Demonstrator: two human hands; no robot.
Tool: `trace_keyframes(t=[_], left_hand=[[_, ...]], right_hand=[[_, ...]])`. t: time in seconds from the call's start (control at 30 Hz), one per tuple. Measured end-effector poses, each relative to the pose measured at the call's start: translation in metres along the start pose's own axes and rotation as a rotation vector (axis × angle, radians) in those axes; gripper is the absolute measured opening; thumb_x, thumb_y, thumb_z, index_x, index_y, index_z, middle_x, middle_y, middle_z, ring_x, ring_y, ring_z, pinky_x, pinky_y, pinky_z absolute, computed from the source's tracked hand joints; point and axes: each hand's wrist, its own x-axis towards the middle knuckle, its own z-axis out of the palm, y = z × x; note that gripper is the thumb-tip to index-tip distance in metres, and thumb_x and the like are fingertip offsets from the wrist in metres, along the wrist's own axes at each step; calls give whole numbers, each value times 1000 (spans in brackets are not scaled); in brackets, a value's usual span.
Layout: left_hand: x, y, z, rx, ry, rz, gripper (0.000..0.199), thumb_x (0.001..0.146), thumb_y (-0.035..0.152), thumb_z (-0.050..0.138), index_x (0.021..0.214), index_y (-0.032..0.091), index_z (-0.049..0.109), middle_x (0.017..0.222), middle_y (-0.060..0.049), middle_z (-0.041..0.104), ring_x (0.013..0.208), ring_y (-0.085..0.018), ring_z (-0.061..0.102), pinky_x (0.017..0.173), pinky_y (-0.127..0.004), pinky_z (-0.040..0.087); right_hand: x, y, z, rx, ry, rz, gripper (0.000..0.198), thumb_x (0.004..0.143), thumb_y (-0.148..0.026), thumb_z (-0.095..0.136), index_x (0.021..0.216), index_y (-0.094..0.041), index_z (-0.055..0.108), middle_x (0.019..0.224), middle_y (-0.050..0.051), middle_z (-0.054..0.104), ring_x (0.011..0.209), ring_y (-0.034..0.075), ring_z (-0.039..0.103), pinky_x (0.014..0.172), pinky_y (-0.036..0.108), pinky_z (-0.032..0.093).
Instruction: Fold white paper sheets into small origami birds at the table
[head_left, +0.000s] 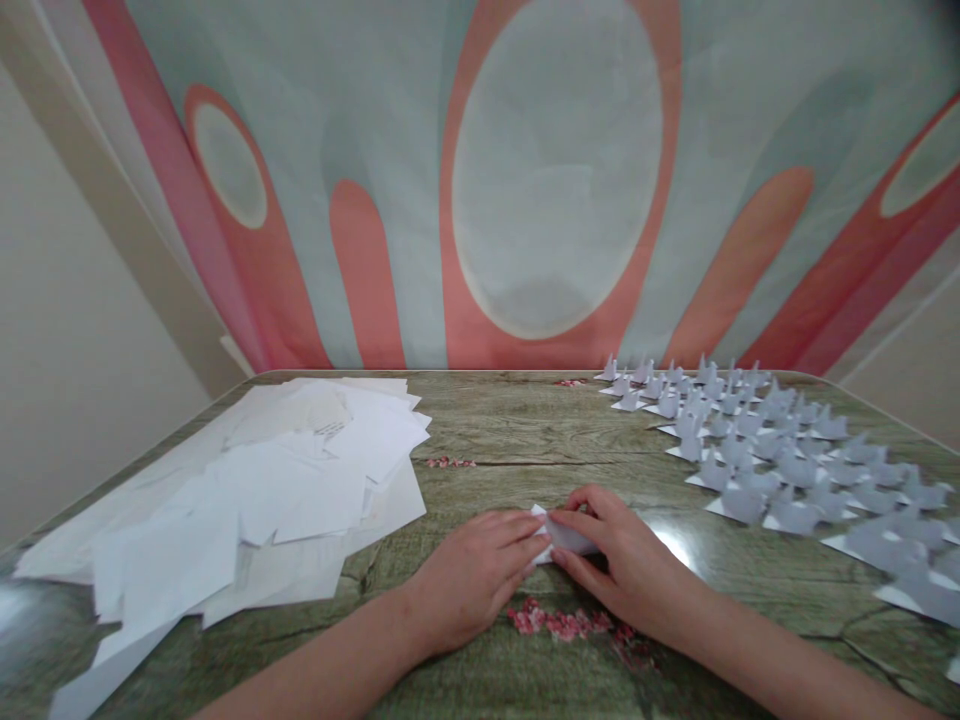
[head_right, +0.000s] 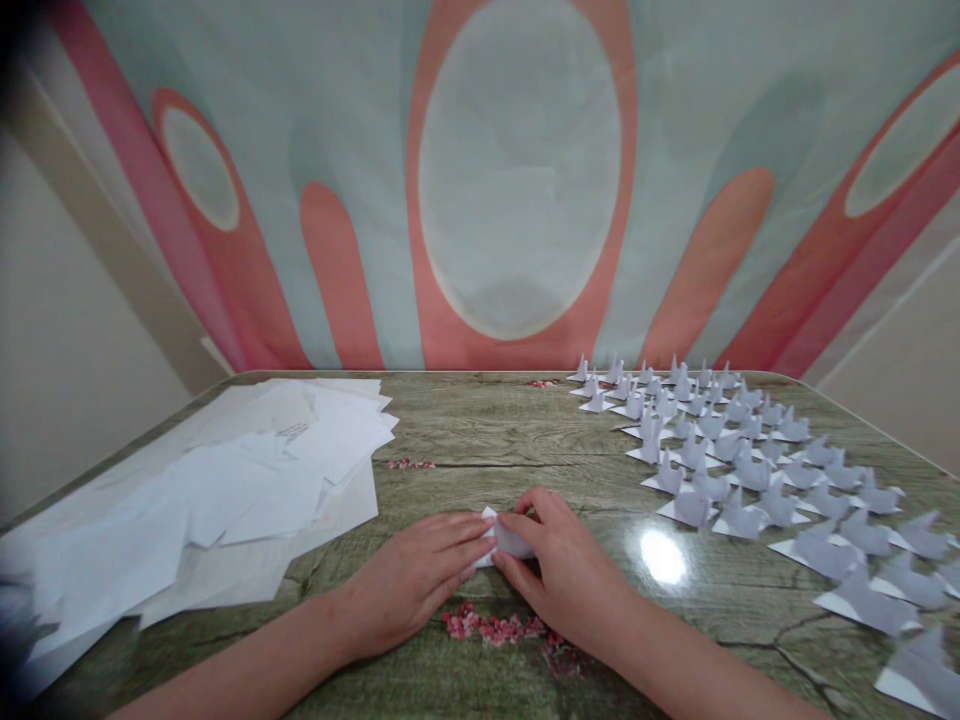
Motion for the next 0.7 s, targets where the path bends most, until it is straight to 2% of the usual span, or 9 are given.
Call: trace_keyframes(t=[0.2, 0.4, 0.53, 0.7], left_hand=[[0, 0, 0, 3, 1, -2, 36, 91, 23, 38, 127, 21, 44, 129, -4, 50, 121, -16, 42, 104, -35, 33], [0, 0, 1, 36, -5, -51, 38, 91, 25, 40, 129, 23, 42, 132, -3, 47, 123, -18, 39, 104, -38, 31], [0, -1, 0, 44, -17, -65, 37, 91, 29, 40, 128, 24, 43, 133, -2, 46, 122, -19, 39, 103, -38, 31], [0, -1, -1, 58, -6, -59, 39, 89, 30, 44, 127, 23, 43, 132, -4, 47, 122, -19, 40, 102, -38, 31]], right_hand=[[-3, -1, 2, -105, 20, -43, 24, 81, -21, 56, 104, -21, 62, 97, 8, 54, 88, 20, 52, 77, 36, 45], [-4, -6, 5, -362, 18, -155, 20, 84, -15, 50, 99, -20, 63, 93, 7, 60, 89, 23, 53, 77, 39, 43], [-7, -8, 6, -480, -44, -234, 26, 77, -8, 54, 102, -15, 61, 96, 10, 62, 88, 24, 55, 77, 39, 44], [-10, -10, 0, -506, -102, -285, 39, 70, -5, 55, 108, -13, 57, 101, 12, 62, 93, 26, 56, 79, 39, 45]])
